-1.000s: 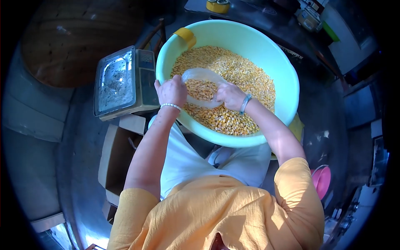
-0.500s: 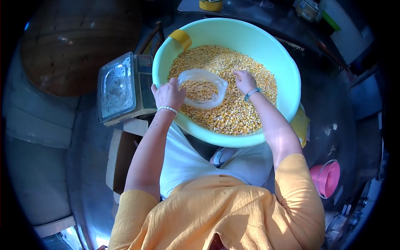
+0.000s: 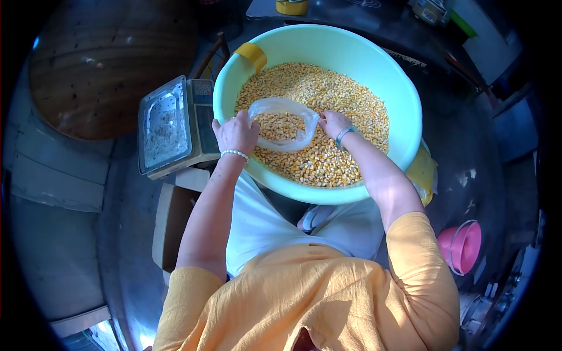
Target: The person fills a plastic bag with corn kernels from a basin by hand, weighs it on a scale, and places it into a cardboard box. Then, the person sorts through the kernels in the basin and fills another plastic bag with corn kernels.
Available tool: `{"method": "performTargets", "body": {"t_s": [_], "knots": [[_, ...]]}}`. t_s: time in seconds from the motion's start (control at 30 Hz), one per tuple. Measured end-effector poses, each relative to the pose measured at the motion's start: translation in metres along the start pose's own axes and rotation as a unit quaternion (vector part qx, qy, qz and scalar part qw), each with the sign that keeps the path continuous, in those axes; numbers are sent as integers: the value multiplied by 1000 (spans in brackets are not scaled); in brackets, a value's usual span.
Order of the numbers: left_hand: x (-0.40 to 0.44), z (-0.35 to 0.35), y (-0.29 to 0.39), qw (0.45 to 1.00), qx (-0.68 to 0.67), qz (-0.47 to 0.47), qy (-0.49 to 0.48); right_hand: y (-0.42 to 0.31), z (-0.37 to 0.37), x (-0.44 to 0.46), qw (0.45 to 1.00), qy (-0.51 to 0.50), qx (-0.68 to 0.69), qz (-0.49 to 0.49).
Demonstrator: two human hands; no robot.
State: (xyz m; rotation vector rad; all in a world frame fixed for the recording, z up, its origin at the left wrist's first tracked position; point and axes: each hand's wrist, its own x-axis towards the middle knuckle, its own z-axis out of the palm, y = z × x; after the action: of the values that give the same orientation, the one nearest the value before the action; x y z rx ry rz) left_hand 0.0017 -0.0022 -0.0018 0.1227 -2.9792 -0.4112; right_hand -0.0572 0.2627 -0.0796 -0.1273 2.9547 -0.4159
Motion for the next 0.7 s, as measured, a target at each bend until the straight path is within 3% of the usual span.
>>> {"method": "performTargets", "body": {"t_s": [0.37,0.47,0.57,0.7], "knots": [[0,2,-2,1000,-15,3,8,-13,-16,-9,1000,10,-14,-2],[0,0,-2,1000,-21,4,10,1,-5,1,998,55,4,-8],[0,3,-4,999,-37,11,28,8,-16,13,986,141,85,0],[1,2,-4,998,-52,10,29,-5,-25,19,945,80,316,-13]]}}
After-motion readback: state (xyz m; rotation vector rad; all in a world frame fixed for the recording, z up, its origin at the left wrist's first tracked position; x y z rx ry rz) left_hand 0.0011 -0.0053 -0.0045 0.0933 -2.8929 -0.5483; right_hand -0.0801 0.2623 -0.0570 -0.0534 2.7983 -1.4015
